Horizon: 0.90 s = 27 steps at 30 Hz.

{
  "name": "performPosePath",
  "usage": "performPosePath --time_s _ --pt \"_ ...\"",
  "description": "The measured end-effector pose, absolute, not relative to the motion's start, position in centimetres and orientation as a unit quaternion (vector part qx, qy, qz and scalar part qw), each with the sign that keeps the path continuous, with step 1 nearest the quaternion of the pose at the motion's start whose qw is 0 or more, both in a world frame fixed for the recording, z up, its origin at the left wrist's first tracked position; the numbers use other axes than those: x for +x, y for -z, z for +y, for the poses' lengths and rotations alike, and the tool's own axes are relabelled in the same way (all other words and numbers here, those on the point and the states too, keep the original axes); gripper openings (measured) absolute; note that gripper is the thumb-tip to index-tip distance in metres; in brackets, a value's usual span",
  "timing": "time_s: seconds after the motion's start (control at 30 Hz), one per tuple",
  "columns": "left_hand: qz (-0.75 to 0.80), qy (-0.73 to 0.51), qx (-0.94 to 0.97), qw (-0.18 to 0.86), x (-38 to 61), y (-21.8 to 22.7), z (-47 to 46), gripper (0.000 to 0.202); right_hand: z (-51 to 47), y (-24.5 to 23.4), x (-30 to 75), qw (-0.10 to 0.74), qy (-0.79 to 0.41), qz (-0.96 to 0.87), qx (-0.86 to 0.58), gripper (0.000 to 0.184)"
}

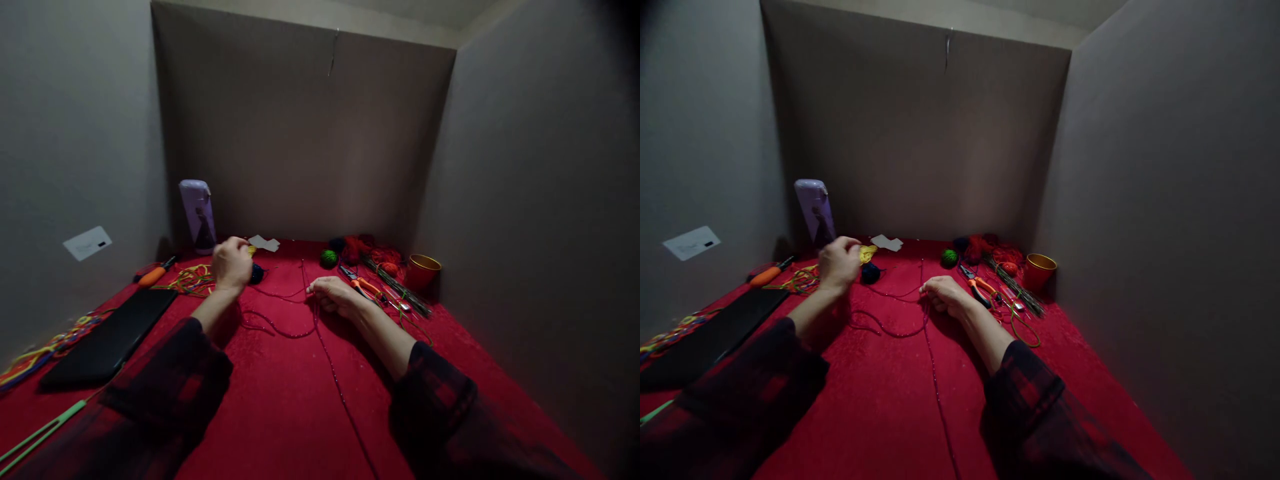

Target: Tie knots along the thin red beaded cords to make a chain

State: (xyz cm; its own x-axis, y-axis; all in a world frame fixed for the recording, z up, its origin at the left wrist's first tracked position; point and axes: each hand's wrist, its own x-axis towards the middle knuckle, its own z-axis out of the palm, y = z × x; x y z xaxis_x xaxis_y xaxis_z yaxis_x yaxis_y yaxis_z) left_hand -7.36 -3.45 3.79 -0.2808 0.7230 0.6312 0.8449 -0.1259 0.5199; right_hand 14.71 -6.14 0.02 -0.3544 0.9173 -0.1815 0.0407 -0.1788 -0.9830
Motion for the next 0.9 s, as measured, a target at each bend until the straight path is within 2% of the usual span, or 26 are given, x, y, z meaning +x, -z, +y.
performPosePath --time_s 0.1,0.2,0.33,0.53,0.7,0.9 --pt "-0.601 0.353 -0.686 -0.211 -2.7 -2.6 -3.5 0.019 -6.2 -0.1 14.7 0.353 -0.619 -0.539 -0.45 0.009" --pt "-0.579 0.286 -0.695 -0.315 0.6 -1.3 -3.2 0.022 -6.0 0.1 14.7 0.347 -0.623 -0.544 -0.443 0.01" --pt "-0.555 0.256 -0.695 -0.379 1.3 -0.7 -2.9 0.028 -5.6 0.5 14.7 0.349 -0.621 -0.539 -0.449 0.013" --pt "-0.5 0.257 -0.693 -0.451 -0.3 -1.0 -3.3 0.021 -5.7 0.7 14.4 0.359 -0.595 -0.545 -0.469 0.009" --pt "-0.546 0.26 -0.686 -0.405 -0.2 -0.4 -2.8 0.011 -5.7 0.7 14.2 0.343 -0.559 -0.56 -0.506 0.009" --pt "-0.564 0.278 -0.679 -0.38 0.2 0.1 -3.0 0.017 -5.7 -0.1 14.9 0.323 -0.378 -0.628 -0.599 0.021"
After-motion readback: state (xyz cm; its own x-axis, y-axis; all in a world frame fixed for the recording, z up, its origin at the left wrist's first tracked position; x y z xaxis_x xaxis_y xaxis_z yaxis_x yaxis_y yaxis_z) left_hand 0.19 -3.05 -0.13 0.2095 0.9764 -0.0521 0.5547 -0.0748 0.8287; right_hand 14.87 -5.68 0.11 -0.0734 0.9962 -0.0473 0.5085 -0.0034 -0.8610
